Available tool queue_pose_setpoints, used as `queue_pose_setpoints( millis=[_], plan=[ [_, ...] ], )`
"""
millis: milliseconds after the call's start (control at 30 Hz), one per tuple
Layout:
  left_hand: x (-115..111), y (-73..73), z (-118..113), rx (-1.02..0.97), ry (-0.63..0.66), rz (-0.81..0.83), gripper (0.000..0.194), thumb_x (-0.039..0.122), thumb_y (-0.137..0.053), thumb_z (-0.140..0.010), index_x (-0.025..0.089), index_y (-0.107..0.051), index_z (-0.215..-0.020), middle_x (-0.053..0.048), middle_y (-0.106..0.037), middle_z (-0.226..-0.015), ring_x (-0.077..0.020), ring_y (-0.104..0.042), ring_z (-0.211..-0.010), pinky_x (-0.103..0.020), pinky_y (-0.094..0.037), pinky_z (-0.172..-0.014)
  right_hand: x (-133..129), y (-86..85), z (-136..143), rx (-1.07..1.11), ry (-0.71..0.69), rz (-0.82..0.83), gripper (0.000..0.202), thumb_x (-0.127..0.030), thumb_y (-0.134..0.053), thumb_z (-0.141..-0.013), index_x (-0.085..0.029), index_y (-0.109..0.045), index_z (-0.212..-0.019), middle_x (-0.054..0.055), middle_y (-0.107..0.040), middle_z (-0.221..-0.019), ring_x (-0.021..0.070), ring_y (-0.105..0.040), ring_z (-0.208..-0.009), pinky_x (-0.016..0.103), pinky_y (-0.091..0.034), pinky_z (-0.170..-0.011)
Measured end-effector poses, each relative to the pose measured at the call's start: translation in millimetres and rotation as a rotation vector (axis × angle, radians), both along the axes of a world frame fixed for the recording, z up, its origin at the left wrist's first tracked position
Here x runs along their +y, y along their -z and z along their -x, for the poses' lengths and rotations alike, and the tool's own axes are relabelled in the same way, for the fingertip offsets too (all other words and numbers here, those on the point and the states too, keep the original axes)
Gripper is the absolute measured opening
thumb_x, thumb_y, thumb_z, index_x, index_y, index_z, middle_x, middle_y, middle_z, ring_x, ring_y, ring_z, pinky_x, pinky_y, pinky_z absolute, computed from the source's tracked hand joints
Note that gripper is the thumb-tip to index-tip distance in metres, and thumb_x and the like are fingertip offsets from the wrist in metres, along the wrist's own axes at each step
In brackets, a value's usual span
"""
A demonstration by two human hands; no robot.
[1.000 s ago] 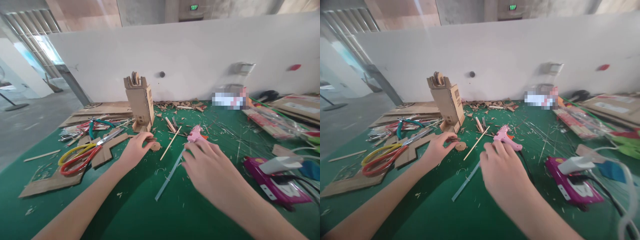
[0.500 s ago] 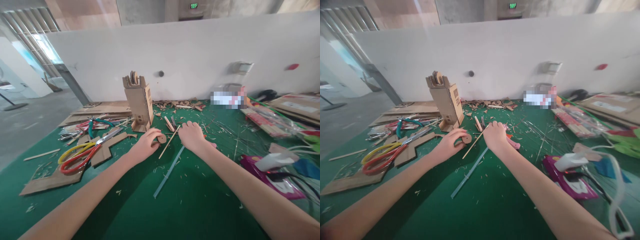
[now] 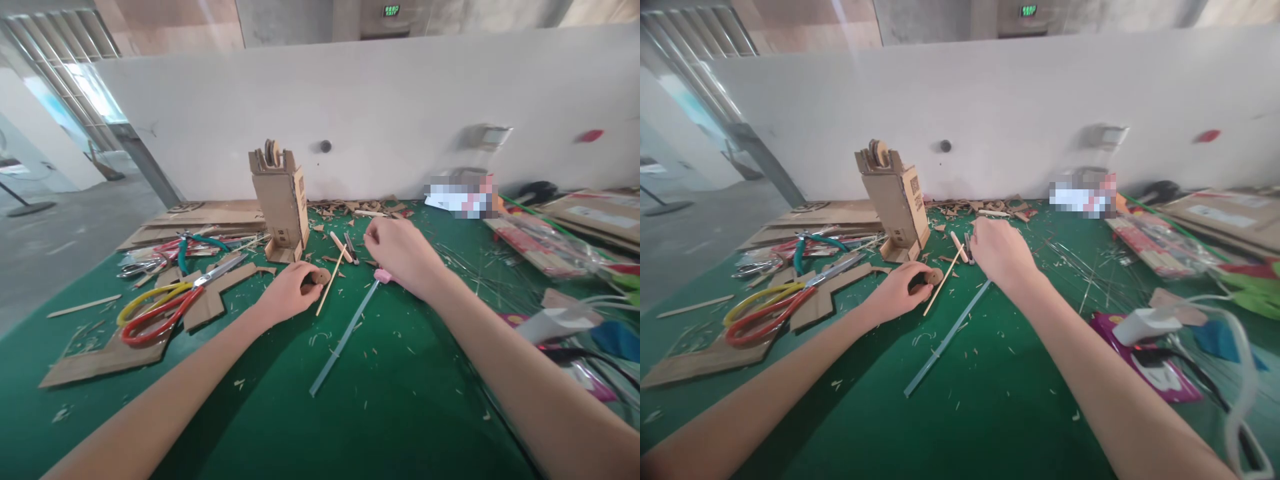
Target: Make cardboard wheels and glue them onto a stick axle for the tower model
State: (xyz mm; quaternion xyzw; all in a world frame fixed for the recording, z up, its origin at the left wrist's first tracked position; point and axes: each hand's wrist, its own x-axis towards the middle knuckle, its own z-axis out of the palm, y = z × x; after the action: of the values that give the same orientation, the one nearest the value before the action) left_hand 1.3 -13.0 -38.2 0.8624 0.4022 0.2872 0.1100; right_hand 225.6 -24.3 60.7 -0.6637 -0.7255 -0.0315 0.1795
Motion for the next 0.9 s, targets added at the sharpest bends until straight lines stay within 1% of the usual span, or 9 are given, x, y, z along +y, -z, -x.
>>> queue_pose_setpoints(
  millis=[67,133,267,333,400,533,667,767,900],
  plan=[
    [-1.8,0.7,0.2,0.011,-0.006,-0.012,0.021,0.028,-0.056,-0.084,0.020,-0.062,-0.101,-0.010,-0.065,-0.103,-0.0236,-0.062,-0.096,-0.040,-0.051,-0.085,-0.3,-7.5,-4.7,0.248,-0.062,-0.047,0.016,-0.026,-0.055,-0.086,-0.017,-0.066,-0.076,0.006,-0.066,-0.073,0.0204,-0.060,-0.072,0.031,-0.042,-0.068],
    [-3.6,1.3,0.1,0.023,-0.013,-0.029,0.019,0.029,-0.056,-0.084,0.020,-0.063,-0.099,-0.009,-0.065,-0.101,-0.0237,-0.061,-0.096,-0.040,-0.051,-0.086,1.8,-5.8,-4.4,0.529,-0.125,-0.055,0.020,-0.035,-0.059,-0.085,-0.018,-0.064,-0.073,0.003,-0.062,-0.068,0.0178,-0.057,-0.069,0.031,-0.043,-0.067],
    [-6.6,1.9,-0.6,0.044,-0.051,-0.105,0.018,0.027,-0.054,-0.085,0.019,-0.063,-0.099,-0.009,-0.064,-0.099,-0.0243,-0.062,-0.097,-0.041,-0.050,-0.087,8.6,16.5,15.1,1.280,-0.248,0.034,0.020,-0.037,-0.045,-0.093,-0.022,-0.050,-0.081,-0.002,-0.054,-0.068,0.0117,-0.054,-0.061,0.026,-0.046,-0.058],
    [-6.9,2.0,-1.2,0.032,-0.056,-0.144,0.021,0.025,-0.055,-0.085,0.019,-0.061,-0.103,-0.011,-0.063,-0.108,-0.0250,-0.061,-0.103,-0.042,-0.050,-0.089,11.0,27.3,29.8,1.486,-0.287,0.061,0.017,-0.036,-0.046,-0.094,-0.024,-0.047,-0.082,-0.007,-0.042,-0.061,0.0085,-0.045,-0.051,0.020,-0.040,-0.048],
    [-6.5,2.2,-1.8,0.023,-0.036,-0.149,0.022,0.024,-0.055,-0.084,0.020,-0.061,-0.104,-0.011,-0.063,-0.117,-0.0248,-0.060,-0.108,-0.042,-0.049,-0.092,13.6,34.1,42.8,1.587,-0.312,0.080,0.019,-0.038,-0.050,-0.092,-0.024,-0.047,-0.080,-0.009,-0.031,-0.056,0.0063,-0.032,-0.043,0.016,-0.027,-0.039],
    [-5.6,2.7,-2.4,0.049,-0.011,-0.077,0.019,0.025,-0.052,-0.087,0.022,-0.065,-0.101,-0.005,-0.068,-0.114,-0.0221,-0.062,-0.107,-0.038,-0.047,-0.095,24.2,41.0,57.7,1.705,-0.330,0.269,0.031,-0.044,-0.054,-0.087,-0.020,-0.050,-0.068,-0.009,-0.029,-0.047,0.0050,-0.019,-0.037,0.019,-0.009,-0.036],
    [-4.6,2.4,-2.7,0.053,-0.026,-0.045,0.022,0.022,-0.050,-0.087,0.021,-0.065,-0.103,-0.005,-0.069,-0.113,-0.0217,-0.064,-0.105,-0.035,-0.047,-0.093,35.8,49.5,67.0,1.876,-0.387,0.323,0.043,-0.032,-0.044,-0.086,-0.021,-0.033,-0.046,-0.008,-0.019,-0.038,0.0065,-0.013,-0.035,0.024,-0.008,-0.036],
    [-2.8,0.9,-3.2,0.045,-0.022,-0.002,0.021,0.019,-0.053,-0.084,0.020,-0.067,-0.100,-0.005,-0.071,-0.104,-0.0203,-0.066,-0.094,-0.031,-0.049,-0.085,37.4,57.7,75.2,1.916,-0.464,0.294,0.042,-0.025,-0.040,-0.081,-0.022,-0.023,-0.043,-0.007,-0.017,-0.037,0.0075,-0.013,-0.035,0.025,-0.011,-0.037],
    [-0.7,-2.1,-4.4,0.021,0.000,0.044,0.017,0.016,-0.054,-0.082,0.020,-0.068,-0.091,-0.004,-0.072,-0.094,-0.0182,-0.066,-0.085,-0.027,-0.050,-0.076,34.7,68.1,81.3,1.917,-0.493,0.275,0.041,-0.024,-0.039,-0.078,-0.022,-0.020,-0.042,-0.006,-0.018,-0.037,0.0079,-0.016,-0.036,0.025,-0.014,-0.038]
  ],
)
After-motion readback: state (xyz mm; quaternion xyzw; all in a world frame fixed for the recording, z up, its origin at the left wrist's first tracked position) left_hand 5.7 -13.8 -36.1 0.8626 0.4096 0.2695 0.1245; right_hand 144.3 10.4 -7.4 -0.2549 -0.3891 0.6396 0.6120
